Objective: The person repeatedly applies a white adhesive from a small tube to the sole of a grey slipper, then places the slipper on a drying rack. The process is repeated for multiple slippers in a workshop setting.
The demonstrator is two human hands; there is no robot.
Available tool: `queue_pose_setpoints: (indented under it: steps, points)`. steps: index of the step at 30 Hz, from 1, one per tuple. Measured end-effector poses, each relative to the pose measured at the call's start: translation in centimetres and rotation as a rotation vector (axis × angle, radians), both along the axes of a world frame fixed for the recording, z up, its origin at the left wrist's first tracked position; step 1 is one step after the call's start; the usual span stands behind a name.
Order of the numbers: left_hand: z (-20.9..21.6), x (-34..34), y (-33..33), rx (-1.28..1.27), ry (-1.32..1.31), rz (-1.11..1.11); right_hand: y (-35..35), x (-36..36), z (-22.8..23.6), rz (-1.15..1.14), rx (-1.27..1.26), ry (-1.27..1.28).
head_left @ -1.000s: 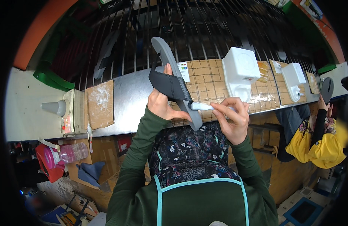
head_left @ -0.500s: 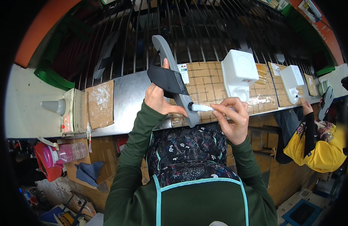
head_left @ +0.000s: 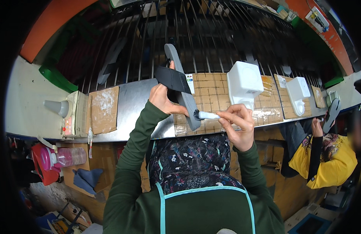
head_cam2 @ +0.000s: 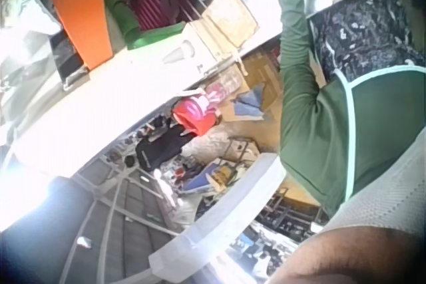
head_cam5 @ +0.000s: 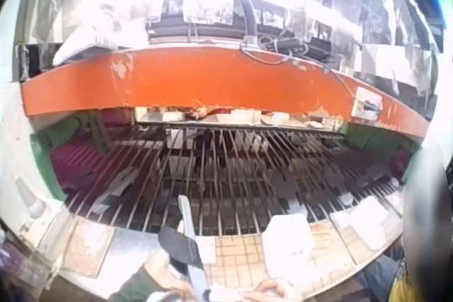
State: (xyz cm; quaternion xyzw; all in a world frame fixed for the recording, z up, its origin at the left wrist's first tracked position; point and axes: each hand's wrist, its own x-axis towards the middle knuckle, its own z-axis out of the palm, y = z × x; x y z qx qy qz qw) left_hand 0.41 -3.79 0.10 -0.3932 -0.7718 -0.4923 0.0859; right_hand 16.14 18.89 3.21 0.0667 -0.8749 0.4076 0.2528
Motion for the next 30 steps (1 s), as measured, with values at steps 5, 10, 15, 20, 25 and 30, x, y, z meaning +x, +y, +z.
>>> queue_pose_setpoints:
  steps: [5, 10, 15, 20, 25, 30]
  points:
    - [-0.2, -0.5, 0.1, 0.012, -0.172, -0.019, 0.3, -0.5, 0.6, 0.014, 0.026, 0.022]
    - [-0.3, -0.7, 1.2, 0.159, -0.509, -0.059, 0.4, -1.0, 1.7, 0.004, 0.074, 0.097]
    - [-0.3, -0.9, 2.1, 0.213, -0.587, -0.08, 0.8, -1.7, 2.9, 0.001, 0.125, 0.171]
    - [0.0, -0.8, 3.3, 0.336, -0.584, -0.138, 1.2, -2.3, 4.1, 0.006, 0.183, 0.239]
    - [1.0, -0.6, 4.0, 0.347, -0.791, -0.145, 1.4, -2.7, 5.2, 0.003, 0.205, 0.281]
    - [0.4, -0.4, 5.0, 0.415, -0.977, -0.18, 1.5, -3.1, 6.0, 0.006, 0.205, 0.306]
